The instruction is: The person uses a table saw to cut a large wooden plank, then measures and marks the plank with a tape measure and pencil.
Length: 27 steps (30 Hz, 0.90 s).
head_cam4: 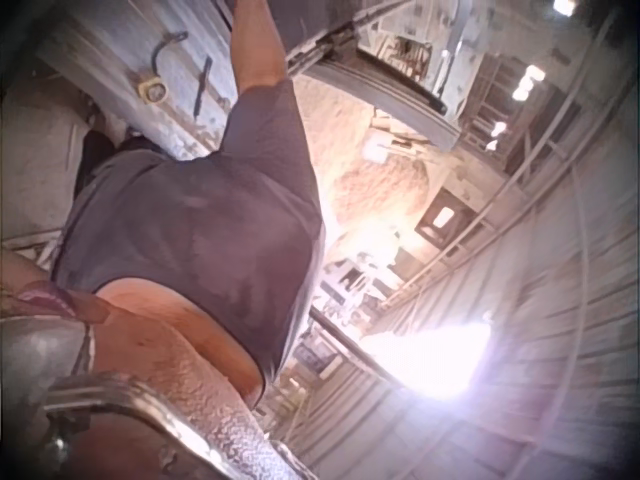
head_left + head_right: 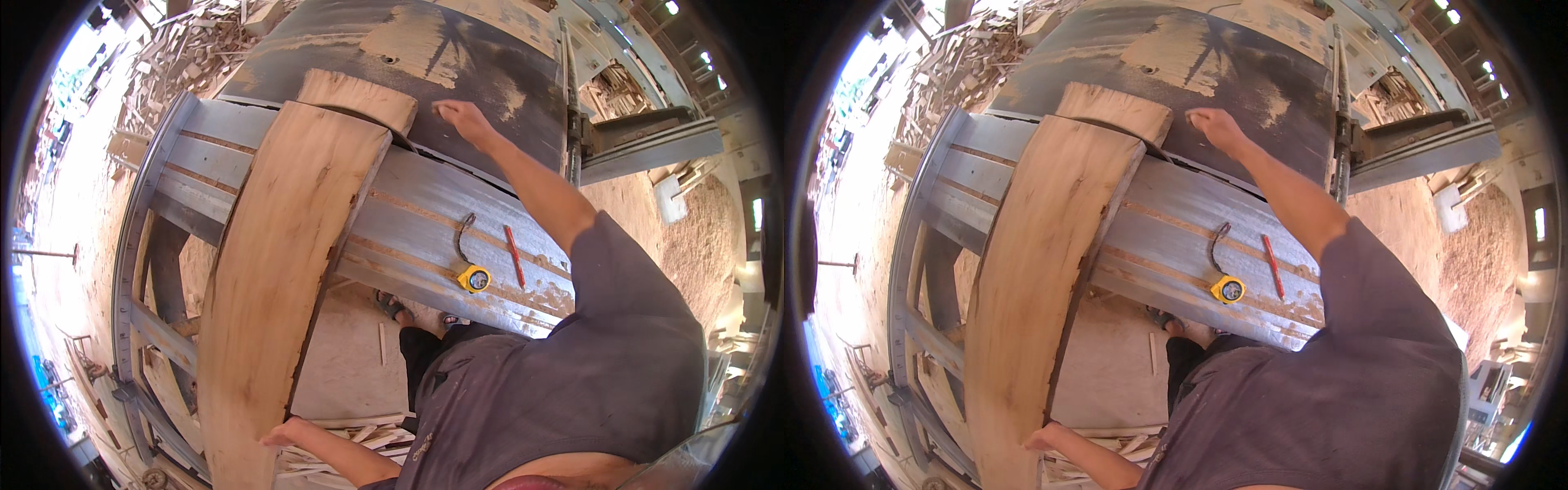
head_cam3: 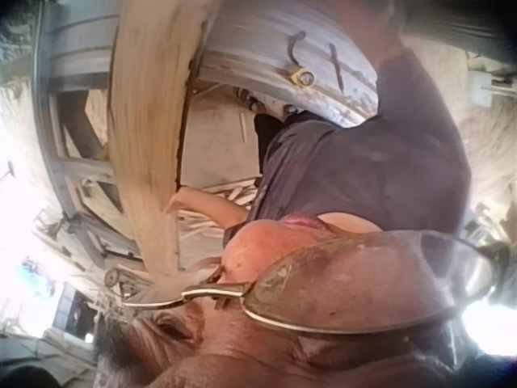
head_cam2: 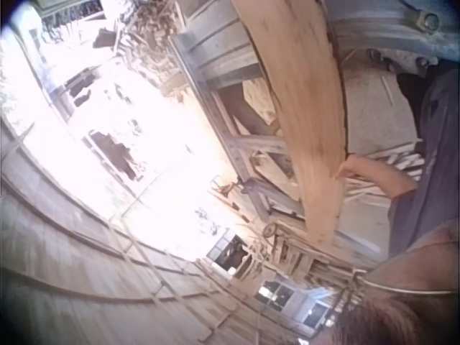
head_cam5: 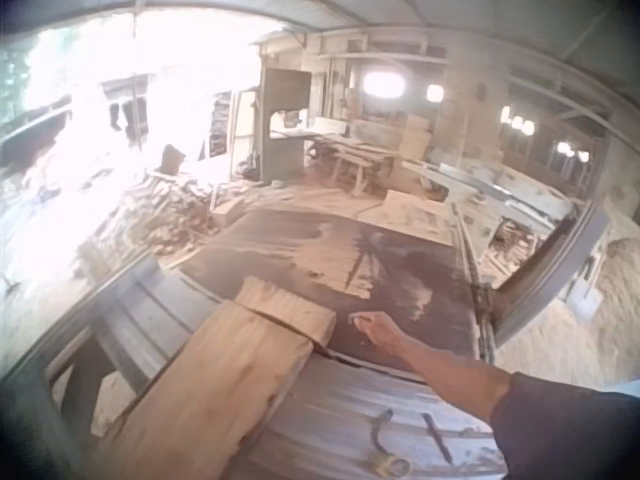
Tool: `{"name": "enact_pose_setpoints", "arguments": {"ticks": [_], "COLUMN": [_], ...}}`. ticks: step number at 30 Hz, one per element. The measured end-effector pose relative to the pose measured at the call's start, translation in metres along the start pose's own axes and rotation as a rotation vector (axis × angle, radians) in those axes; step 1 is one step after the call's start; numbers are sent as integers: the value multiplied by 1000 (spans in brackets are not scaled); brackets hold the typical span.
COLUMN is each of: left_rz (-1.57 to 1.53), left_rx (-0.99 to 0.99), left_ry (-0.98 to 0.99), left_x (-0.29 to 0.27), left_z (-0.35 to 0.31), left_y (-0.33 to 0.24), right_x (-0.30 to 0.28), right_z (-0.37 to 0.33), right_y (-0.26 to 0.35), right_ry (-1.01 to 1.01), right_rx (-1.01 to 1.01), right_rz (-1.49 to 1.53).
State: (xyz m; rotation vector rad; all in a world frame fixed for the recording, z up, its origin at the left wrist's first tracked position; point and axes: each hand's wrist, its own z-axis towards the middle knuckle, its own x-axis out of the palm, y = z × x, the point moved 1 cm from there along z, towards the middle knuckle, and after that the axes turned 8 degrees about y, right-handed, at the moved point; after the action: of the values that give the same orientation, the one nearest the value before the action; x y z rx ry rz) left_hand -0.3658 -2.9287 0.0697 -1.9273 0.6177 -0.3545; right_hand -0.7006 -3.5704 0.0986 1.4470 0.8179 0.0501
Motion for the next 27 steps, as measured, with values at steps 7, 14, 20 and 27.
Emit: {"name": "enact_pose_setpoints", "arguments": {"ticks": [7, 14, 20, 27], "left_rz": [-70, 2, 142, 59], "left_rx": [-15, 53, 2, -8], "left_ry": [101, 44, -10, -37], "left_x": [3, 2, -7, -7], "left_z": [2, -25, -8, -30], "left_y": [3, -7, -8, -13], "right_x": [27, 32, 9, -3], "right_z": [84, 56, 27, 9], "right_y": [-16, -16, -51, -6], "right_ry": [113, -38, -94, 210], "right_rx": [92, 24, 84, 462], "right_rz": [-81, -2, 101, 199]}}
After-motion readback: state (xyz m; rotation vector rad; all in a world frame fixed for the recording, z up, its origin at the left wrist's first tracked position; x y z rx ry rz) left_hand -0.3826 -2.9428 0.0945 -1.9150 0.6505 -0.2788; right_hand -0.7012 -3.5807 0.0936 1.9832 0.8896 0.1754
